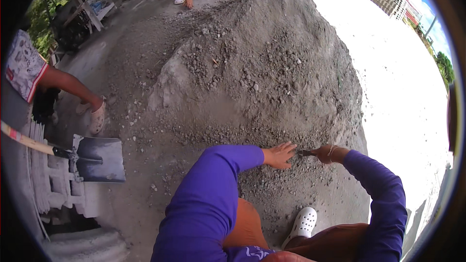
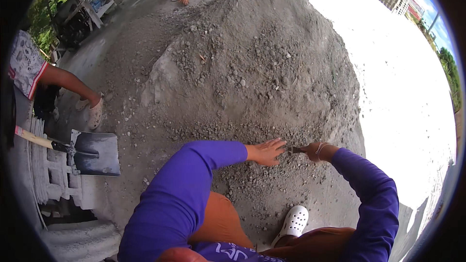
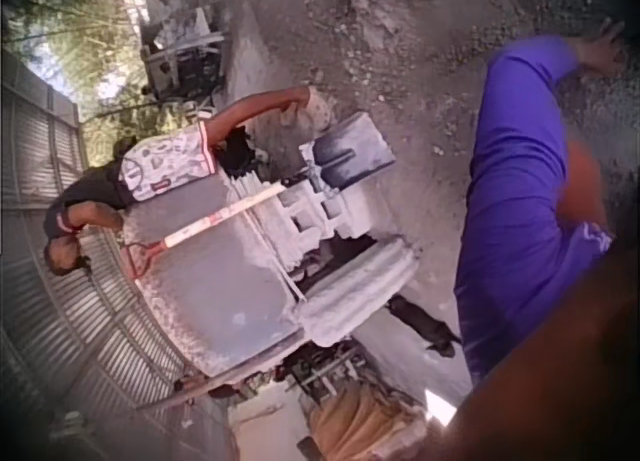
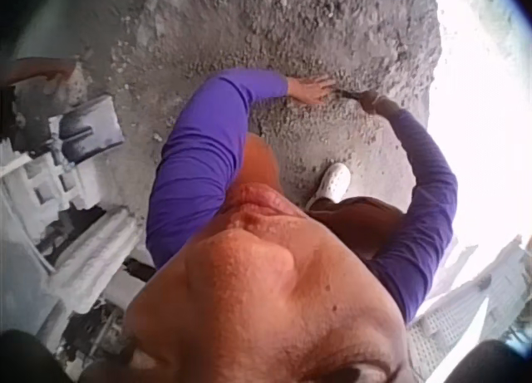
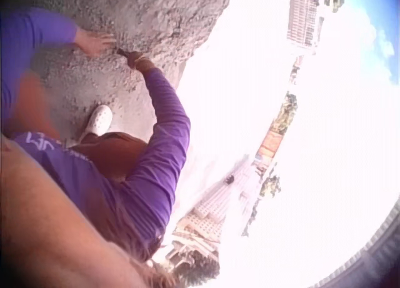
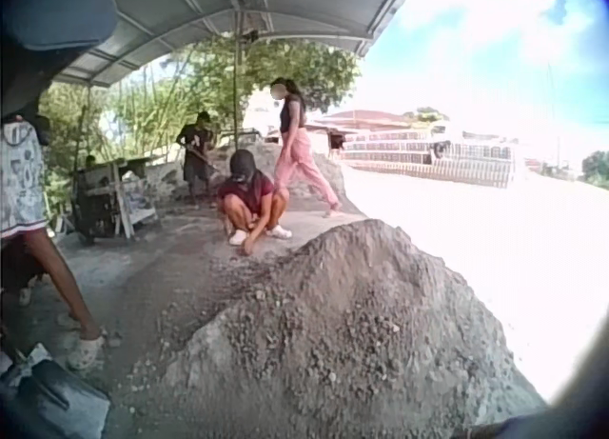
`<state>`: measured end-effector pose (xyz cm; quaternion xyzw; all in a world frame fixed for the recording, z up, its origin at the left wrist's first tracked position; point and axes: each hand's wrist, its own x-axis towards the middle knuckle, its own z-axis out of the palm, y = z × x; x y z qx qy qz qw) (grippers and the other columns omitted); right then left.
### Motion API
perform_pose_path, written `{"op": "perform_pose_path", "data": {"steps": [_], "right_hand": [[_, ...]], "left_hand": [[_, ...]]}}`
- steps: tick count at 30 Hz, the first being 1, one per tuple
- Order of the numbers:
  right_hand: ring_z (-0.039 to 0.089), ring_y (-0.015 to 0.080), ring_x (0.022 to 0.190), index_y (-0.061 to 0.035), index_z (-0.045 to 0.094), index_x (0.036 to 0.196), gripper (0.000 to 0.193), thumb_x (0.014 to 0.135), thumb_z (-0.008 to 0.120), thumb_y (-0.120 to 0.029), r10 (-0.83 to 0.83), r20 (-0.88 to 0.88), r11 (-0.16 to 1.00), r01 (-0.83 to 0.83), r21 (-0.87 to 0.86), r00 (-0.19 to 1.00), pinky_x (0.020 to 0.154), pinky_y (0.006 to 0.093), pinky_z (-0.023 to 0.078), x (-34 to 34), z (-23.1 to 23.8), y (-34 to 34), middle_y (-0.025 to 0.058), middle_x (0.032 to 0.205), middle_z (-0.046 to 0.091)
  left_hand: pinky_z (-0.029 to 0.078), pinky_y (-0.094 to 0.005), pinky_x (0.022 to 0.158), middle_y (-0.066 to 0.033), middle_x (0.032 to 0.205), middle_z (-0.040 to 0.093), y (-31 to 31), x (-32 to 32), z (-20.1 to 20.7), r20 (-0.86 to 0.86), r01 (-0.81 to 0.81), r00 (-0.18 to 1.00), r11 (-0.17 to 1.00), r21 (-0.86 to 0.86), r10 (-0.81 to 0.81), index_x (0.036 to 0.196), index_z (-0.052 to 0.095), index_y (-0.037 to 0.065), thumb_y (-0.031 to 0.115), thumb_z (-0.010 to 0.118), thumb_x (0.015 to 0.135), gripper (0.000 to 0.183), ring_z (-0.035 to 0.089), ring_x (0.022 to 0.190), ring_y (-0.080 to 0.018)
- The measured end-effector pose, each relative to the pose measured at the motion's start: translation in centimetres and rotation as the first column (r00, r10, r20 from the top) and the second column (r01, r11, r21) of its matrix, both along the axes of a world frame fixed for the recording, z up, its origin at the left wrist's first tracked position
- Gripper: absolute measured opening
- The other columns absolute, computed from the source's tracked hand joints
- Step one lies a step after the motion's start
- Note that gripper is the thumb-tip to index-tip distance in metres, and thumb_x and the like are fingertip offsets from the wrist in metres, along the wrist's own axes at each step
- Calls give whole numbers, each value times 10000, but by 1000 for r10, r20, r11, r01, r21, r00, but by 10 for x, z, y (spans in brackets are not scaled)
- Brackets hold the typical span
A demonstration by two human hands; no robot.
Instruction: Use a hammer to break up chunks of hardened material within a pile.
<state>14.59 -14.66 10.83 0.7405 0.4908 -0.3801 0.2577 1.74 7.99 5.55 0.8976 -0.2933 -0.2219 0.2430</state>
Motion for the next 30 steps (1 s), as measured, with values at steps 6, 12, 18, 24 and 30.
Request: {"op": "perform_pose_path", "data": {"steps": [6, 12, 18, 24, 30], "right_hand": [[678, 253, 596, -289, 460, 1431, 545, 937, 350, -85, -514, -65, 856, 508, -98, 855, 465, 390, 540, 1, 76, 62, 143, 813, 670], [596, 193, 496, -336, 453, 1440, 512, 972, 359, -151, -669, -14, 742, 667, -58, 743, 464, 354, 520, -5, 88, 56, 106, 708, 632], [539, 156, 442, -322, 465, 1433, 446, 1006, 368, -233, -700, -29, 714, 700, -29, 713, 437, 334, 487, -9, 79, 57, 68, 594, 579], [516, 141, 413, -299, 468, 1434, 434, 1004, 424, -257, -809, -84, 584, 812, 6, 582, 391, 323, 448, -13, 81, 31, 36, 538, 518], [461, 117, 358, -259, 433, 1460, 461, 1000, 451, -290, -869, -161, 463, 883, 70, 468, 349, 304, 418, -16, 61, 17, 23, 520, 501]], "left_hand": [[87, -550, 1186, -263, 1557, 176, 2, 3, -25, 114, 24, 993, 1000, 0, -24, 1470, 305, -34, 498, 420, 944, 757, 80, 1453, -467], [73, -568, 1180, -269, 1554, 166, -17, 4, -33, 116, 102, 988, 994, -33, -97, 1470, 303, -25, 485, 410, 956, 732, 60, 1454, -471], [105, -556, 1180, -271, 1546, 188, -36, -12, -49, 113, 150, 984, 983, -111, -137, 1454, 335, -26, 506, 454, 933, 754, 89, 1451, -464], [121, -528, 1189, -264, 1540, 229, -56, -7, -43, 136, 322, 942, 940, -116, -306, 1411, 404, -7, 507, 503, 906, 727, 131, 1453, -444], [158, -545, 1172, -216, 1496, 333, -56, -17, -53, 251, 343, 913, 938, -45, -322, 1277, 573, -2, 526, 496, 894, 657, 174, 1434, -449]]}}
